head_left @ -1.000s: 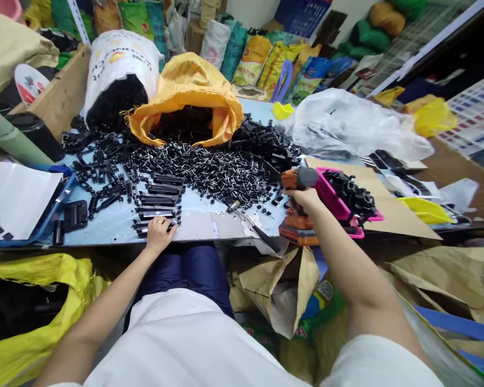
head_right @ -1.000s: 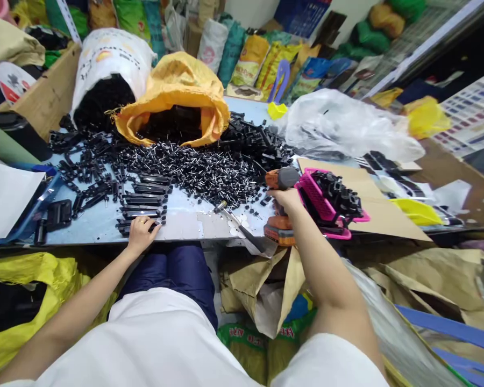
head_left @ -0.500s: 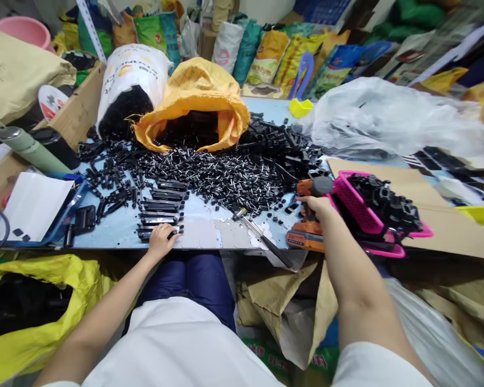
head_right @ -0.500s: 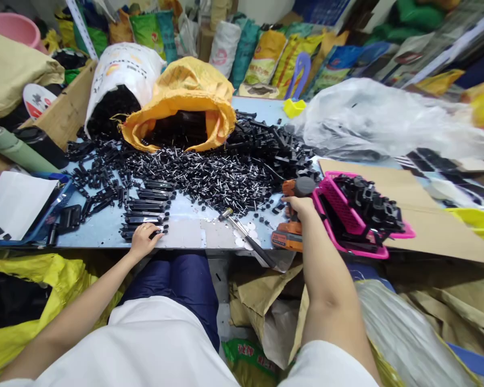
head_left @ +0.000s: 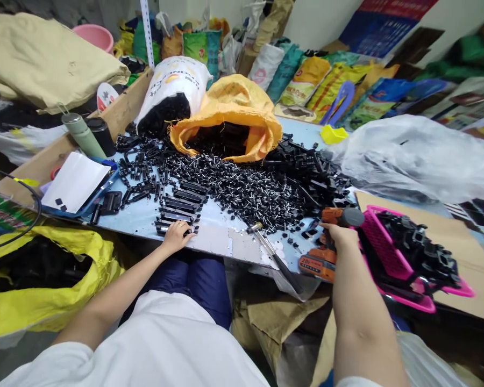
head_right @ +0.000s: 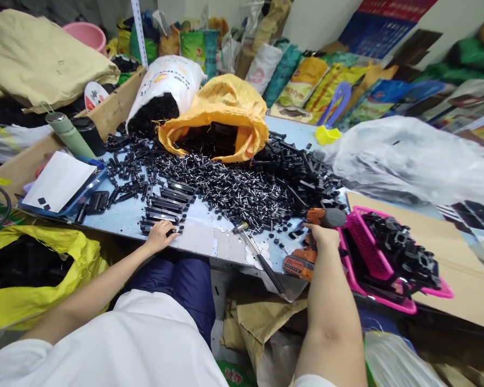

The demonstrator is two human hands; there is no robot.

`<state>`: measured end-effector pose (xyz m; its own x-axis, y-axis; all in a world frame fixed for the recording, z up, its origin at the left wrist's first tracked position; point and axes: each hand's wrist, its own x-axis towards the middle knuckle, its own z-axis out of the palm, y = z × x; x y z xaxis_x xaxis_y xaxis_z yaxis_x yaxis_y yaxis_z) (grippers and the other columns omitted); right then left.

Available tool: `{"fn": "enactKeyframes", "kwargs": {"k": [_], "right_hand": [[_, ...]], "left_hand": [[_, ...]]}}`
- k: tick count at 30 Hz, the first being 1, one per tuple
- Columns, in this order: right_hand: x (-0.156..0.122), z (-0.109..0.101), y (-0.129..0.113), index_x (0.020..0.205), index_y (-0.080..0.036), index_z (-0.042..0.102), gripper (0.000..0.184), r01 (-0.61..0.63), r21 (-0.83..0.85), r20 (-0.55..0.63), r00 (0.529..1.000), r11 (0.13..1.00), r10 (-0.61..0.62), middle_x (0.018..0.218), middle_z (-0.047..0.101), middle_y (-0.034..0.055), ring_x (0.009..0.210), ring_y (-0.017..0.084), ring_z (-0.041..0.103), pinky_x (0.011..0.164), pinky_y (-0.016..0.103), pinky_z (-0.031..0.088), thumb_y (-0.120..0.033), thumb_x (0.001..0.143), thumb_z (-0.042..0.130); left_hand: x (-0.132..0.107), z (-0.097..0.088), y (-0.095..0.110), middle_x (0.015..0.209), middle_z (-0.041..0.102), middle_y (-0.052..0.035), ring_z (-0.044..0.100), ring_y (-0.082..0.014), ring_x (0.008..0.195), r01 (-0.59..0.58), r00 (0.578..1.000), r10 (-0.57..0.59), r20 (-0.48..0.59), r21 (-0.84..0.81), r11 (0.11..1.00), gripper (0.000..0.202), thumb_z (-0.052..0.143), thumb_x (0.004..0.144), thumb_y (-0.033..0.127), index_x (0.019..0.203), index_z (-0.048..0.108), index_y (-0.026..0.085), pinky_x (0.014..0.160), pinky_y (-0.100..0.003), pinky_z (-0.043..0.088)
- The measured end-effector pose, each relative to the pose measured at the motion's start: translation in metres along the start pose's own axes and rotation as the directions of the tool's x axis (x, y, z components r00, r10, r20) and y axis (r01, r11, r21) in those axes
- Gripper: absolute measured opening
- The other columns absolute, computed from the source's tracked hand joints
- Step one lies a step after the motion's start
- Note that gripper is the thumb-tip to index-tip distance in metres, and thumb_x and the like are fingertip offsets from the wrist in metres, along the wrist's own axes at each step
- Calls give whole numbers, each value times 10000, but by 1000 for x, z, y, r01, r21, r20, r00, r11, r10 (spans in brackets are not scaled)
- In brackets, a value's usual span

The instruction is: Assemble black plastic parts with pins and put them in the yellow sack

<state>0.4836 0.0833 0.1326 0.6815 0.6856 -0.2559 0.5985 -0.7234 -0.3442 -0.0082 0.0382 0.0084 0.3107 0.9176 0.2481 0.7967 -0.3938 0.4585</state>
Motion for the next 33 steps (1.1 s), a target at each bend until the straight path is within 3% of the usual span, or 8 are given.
{"fn": "enactKeyframes", "kwargs": {"k": [4, 8, 11, 16, 20, 26, 30, 33], "right_hand": [[-18, -8, 9, 1181, -33, 519, 766, -147, -107, -280, 953, 983, 112, 1054, 523, 378, 1068, 445, 489, 701, 449, 381, -566, 658, 692], [-60, 10, -14, 1275, -95, 454, 589, 254, -188, -547, 775, 949, -315, 1233, 474, 313, 1179, 382, 411, 874, 450, 337, -504, 851, 469], [-95, 60, -82, 1128, -106, 560, 387, 650, -106, -257, 713, 753, -652, 1097, 600, 194, 1052, 271, 532, 916, 356, 374, -381, 899, 412], [-140, 172, -235, 1169, -163, 552, 323, 953, -80, 237, 304, 294, -923, 1195, 566, 120, 1137, 203, 490, 949, 291, 377, -212, 865, 454], [-143, 214, -303, 1143, -132, 578, 394, 966, -124, 405, 259, 228, -877, 1136, 601, 138, 1082, 222, 539, 901, 281, 402, -85, 754, 535], [-116, 207, -328, 1192, -175, 566, 530, 975, 56, 613, 138, 216, -778, 1072, 647, 66, 931, 182, 610, 821, 244, 455, -234, 678, 678], [-127, 223, -325, 1394, -136, 355, 1048, 896, 156, 737, 174, 415, -653, 1343, 460, 164, 1180, 273, 485, 981, 340, 392, -505, 514, 789], [-147, 241, -302, 1365, -112, 392, 1088, 869, 190, 738, 181, 457, -650, 1351, 439, 170, 1228, 301, 427, 1037, 373, 333, -582, 466, 785]], "left_hand": [[5, -15, -2, 942, 630, -70, 560, -207, 952, -15, 1000, 16, 13, -56, 998, 225, 549, 856, 364, 948, 636, 179, 851, -339, 440], [3, -35, -2, 917, 636, -76, 564, -217, 937, 85, 994, -91, -65, -88, 992, 193, 544, 853, 327, 880, 648, 167, 852, -352, 441], [-13, -44, 5, 835, 639, -56, 583, -184, 825, 211, 965, -248, -85, -307, 928, 220, 504, 863, 328, 808, 644, 167, 786, -317, 455], [-51, -37, 21, 715, 630, -22, 580, -143, 655, 455, 869, -452, 199, -679, 576, 264, 548, 806, 408, 784, 623, 156, 661, -272, 458], [-68, -33, 25, 696, 605, -16, 574, -111, 583, 615, 725, -535, 433, -756, 222, 356, 615, 737, 489, 778, 586, 137, 586, -236, 437], [-80, -43, 25, 749, 588, -9, 594, -114, 601, 704, 517, -497, 697, -676, -215, 472, 673, 673, 560, 872, 522, 159, 590, -242, 461], [-75, -38, 28, 850, 599, -51, 623, -168, 663, 610, 393, -513, 763, -634, -476, 546, 666, 669, 598, 967, 480, 180, 655, -340, 508], [-70, -28, 35, 1006, 608, -94, 635, -201, 838, 387, 380, -651, 656, -753, -533, 537, 688, 666, 569, 1000, 523, 182, 761, -368, 511]]}}
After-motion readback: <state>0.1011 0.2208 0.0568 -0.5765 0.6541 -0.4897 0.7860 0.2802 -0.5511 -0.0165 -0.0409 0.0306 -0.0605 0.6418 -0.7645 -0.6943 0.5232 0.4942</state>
